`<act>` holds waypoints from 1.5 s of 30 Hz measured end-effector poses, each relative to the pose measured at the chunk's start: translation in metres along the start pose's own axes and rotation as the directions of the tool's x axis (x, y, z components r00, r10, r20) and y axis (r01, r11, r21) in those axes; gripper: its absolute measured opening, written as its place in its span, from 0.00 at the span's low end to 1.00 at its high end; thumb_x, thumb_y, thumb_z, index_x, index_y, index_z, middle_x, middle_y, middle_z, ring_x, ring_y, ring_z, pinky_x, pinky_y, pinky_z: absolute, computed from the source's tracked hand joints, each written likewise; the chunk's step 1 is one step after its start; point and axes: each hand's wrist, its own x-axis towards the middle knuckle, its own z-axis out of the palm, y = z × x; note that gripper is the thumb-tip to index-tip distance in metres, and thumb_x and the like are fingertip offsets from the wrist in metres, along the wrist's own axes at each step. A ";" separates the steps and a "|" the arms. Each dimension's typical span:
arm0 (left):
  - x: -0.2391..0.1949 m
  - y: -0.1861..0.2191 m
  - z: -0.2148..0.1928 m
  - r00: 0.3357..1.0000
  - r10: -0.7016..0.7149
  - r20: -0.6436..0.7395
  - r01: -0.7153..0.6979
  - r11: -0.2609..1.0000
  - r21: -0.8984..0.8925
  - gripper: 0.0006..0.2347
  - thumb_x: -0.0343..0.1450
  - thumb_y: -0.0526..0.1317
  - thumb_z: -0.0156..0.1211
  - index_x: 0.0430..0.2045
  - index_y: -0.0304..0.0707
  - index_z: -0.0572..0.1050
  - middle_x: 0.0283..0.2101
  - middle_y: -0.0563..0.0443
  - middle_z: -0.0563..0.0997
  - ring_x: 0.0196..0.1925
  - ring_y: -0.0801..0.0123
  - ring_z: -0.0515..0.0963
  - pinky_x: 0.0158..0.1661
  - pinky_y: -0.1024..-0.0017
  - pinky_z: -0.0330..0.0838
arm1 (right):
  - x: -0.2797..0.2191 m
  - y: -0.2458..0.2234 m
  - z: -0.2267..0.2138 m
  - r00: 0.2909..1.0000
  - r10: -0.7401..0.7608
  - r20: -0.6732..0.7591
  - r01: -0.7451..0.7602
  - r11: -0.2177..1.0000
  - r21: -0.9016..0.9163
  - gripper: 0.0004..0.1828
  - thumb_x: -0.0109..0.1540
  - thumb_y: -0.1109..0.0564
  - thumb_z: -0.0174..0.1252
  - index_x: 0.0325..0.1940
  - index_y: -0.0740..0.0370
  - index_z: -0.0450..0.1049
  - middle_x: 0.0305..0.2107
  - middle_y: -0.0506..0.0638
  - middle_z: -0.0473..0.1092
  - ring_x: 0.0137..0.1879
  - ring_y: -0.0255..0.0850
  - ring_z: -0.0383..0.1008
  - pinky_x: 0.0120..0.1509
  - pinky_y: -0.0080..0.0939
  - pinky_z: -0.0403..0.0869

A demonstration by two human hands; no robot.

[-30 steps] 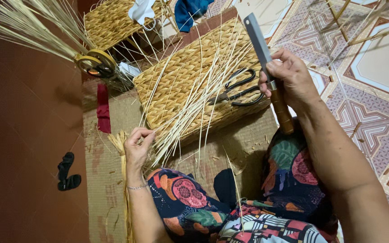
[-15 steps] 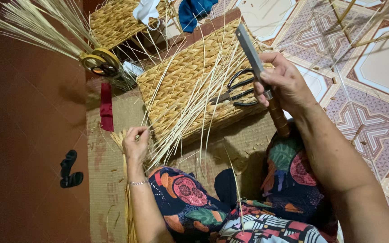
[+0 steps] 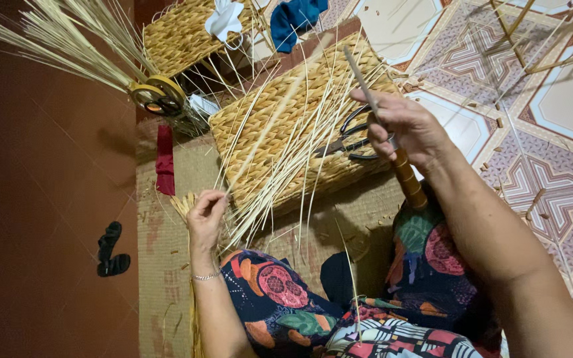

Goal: The person sits on the floor and uses a knife to shave thin strips from a bundle of dried sticks. They hold the sticks in their left hand and repeatedly scrape the knife along the length of the sticks to create fine strands.

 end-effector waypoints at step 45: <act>-0.020 -0.011 -0.040 0.994 -0.109 0.032 0.105 0.988 0.112 0.04 0.73 0.31 0.61 0.34 0.27 0.81 0.36 0.54 0.79 0.39 0.78 0.75 0.41 0.81 0.68 | 0.002 0.004 0.006 0.962 -0.191 -0.195 0.106 0.919 -0.379 0.29 0.72 0.61 0.49 0.79 0.62 0.59 0.30 0.56 0.74 0.27 0.37 0.74 0.28 0.35 0.75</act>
